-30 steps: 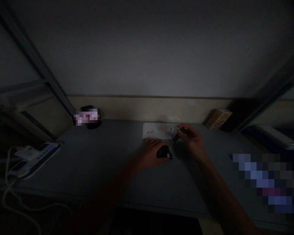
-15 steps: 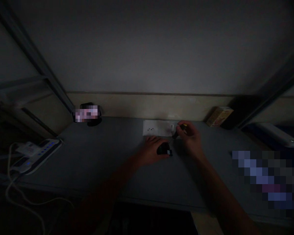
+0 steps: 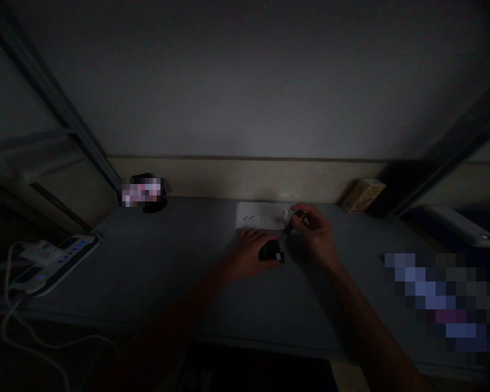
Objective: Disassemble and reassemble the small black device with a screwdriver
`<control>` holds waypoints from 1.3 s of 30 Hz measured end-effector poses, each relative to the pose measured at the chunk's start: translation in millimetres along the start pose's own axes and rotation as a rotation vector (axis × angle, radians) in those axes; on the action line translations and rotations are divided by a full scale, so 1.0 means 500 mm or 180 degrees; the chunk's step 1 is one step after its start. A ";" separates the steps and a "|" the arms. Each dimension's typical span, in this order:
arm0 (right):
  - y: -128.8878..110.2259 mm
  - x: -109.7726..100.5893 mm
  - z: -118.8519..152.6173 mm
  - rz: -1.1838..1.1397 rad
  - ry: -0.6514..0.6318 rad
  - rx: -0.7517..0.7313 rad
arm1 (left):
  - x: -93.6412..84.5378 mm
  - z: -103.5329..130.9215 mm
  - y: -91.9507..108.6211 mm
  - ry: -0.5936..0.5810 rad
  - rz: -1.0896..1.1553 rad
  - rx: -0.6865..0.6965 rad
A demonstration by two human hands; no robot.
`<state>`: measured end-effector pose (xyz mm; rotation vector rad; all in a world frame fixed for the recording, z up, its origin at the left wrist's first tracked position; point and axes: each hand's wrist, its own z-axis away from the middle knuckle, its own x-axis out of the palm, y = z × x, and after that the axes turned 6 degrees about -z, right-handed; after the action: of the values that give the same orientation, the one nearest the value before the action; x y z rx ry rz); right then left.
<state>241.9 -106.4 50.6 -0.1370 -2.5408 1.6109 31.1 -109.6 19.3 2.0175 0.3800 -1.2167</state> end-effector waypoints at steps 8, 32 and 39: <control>-0.011 0.000 0.002 -0.0554 -0.0694 -0.0024 | 0.007 0.001 -0.008 0.0049 0.0009 0.0040; -0.004 -0.010 -0.004 0.0094 0.0082 0.0032 | 0.006 -0.001 -0.004 0.0031 -0.0061 0.0023; -0.008 -0.011 -0.001 -0.0568 -0.0777 -0.0019 | 0.007 0.000 -0.005 0.0027 -0.0068 0.0031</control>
<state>247.5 -108.4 54.1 0.2955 -2.6418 1.6393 31.2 -108.2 15.4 2.0324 0.4014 -1.2257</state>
